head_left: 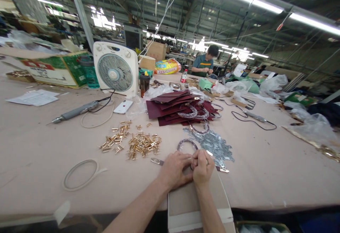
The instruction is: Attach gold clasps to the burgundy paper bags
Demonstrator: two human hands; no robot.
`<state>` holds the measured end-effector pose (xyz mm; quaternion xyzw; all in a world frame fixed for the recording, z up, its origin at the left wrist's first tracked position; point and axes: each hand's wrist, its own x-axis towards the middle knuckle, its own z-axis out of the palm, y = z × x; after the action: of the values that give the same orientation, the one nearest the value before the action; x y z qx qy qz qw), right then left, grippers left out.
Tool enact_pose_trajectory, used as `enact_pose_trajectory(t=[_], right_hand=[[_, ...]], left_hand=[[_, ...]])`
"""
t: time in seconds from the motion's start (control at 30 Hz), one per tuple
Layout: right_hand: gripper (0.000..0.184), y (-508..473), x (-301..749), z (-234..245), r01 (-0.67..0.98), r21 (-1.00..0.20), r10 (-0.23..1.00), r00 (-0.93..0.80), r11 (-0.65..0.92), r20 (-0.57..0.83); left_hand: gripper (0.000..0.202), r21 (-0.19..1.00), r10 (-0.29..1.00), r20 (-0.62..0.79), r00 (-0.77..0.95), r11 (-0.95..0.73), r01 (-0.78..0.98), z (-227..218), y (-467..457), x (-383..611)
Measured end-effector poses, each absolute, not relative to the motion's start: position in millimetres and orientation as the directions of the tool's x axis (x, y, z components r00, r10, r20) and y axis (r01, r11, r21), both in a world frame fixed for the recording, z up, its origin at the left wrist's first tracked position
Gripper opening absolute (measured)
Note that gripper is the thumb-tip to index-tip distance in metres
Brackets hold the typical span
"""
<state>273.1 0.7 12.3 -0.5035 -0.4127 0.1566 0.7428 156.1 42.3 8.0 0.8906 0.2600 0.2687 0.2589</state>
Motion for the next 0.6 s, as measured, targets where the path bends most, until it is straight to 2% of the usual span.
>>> enact_pose_trajectory(t=[0.07, 0.13, 0.23, 0.33, 0.43, 0.6], right_hand=[[0.044, 6, 274, 14, 0.271, -0.891, 0.667, 0.592, 0.363, 0.452], [0.044, 11, 277, 16, 0.283, -0.905, 0.691, 0.585, 0.317, 0.424], [0.044, 13, 284, 19, 0.086, -0.942, 0.726, 0.615, 0.325, 0.307], [0.040, 11, 292, 23, -0.128, -0.889, 0.687, 0.685, 0.440, 0.241], [0.039, 14, 296, 26, -0.178, -0.851, 0.665, 0.708, 0.494, 0.238], [0.043, 32, 294, 27, -0.159, -0.919, 0.781, 0.591, 0.360, 0.203]], left_hand=[[0.025, 0.605, 0.603, 0.334, 0.724, -0.726, 0.326, 10, 42, 155], [0.030, 0.610, 0.605, 0.329, 0.725, -0.722, 0.326, 10, 41, 155], [0.039, 0.618, 0.620, 0.333, 0.710, -0.712, 0.332, 8, 40, 155], [0.050, 0.605, 0.636, 0.328, 0.699, -0.709, 0.362, 5, 40, 156], [0.055, 0.578, 0.629, 0.321, 0.708, -0.722, 0.379, 4, 40, 156], [0.043, 0.549, 0.633, 0.302, 0.713, -0.727, 0.413, 6, 40, 157]])
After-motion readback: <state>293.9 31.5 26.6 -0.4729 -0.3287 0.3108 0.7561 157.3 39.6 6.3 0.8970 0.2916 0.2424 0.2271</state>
